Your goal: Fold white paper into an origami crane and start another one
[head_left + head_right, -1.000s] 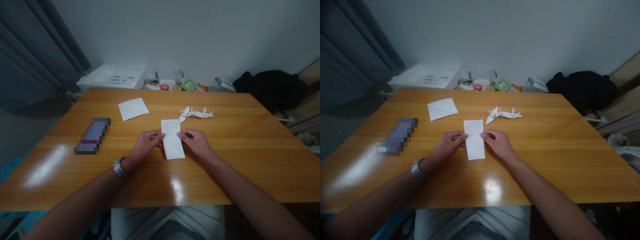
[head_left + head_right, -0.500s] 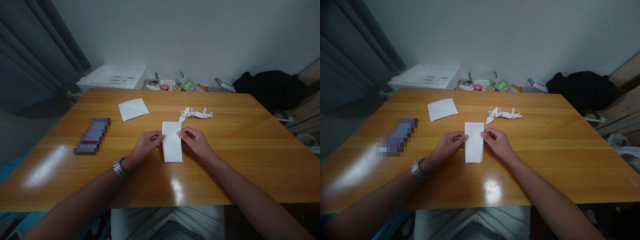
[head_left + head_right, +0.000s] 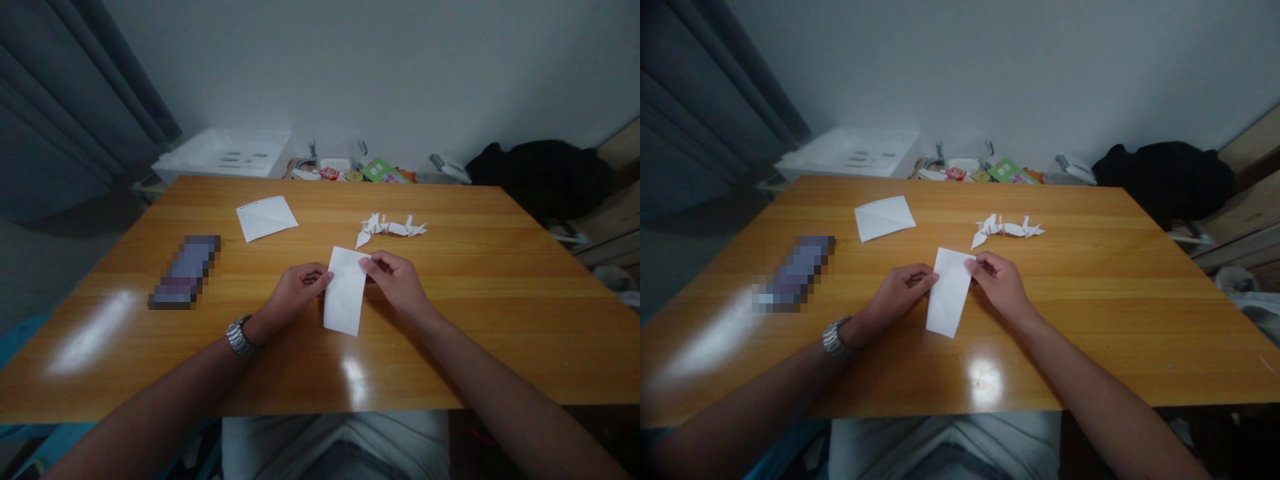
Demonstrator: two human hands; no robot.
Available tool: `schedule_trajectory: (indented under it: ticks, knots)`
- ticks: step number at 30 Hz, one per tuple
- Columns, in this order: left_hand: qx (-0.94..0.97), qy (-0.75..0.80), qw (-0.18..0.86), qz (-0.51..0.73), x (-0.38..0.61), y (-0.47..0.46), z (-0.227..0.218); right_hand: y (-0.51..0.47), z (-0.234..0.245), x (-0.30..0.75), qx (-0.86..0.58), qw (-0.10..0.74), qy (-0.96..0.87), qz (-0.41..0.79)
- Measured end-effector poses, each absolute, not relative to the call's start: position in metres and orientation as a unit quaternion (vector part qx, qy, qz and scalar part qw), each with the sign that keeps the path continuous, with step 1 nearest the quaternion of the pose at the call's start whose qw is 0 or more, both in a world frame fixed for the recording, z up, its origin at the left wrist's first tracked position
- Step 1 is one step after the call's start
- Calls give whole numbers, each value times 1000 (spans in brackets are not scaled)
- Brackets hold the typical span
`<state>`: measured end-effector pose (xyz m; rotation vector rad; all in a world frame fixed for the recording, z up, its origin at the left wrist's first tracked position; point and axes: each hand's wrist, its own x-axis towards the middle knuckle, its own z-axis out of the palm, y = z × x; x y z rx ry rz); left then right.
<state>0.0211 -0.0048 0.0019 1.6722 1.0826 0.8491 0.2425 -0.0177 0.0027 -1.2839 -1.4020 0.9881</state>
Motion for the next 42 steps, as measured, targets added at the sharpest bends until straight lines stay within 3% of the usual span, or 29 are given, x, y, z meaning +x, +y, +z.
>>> schedule_trajectory:
  ticks: [17, 23, 28, 42]
  knots:
    - [662, 435, 509, 336, 25, -7, 2, -18, -5, 240, -536, 454, -597, 387]
    - [646, 443, 509, 358, 23, -6, -1, -20, 0, 237, -494, 460, -572, 466]
    - [627, 461, 497, 385, 22, -4, 2, -23, 2, 235, -468, 408, -561, 547]
    - [614, 465, 509, 384, 23, -4, 3, -23, 1, 236, -482, 395, -580, 525]
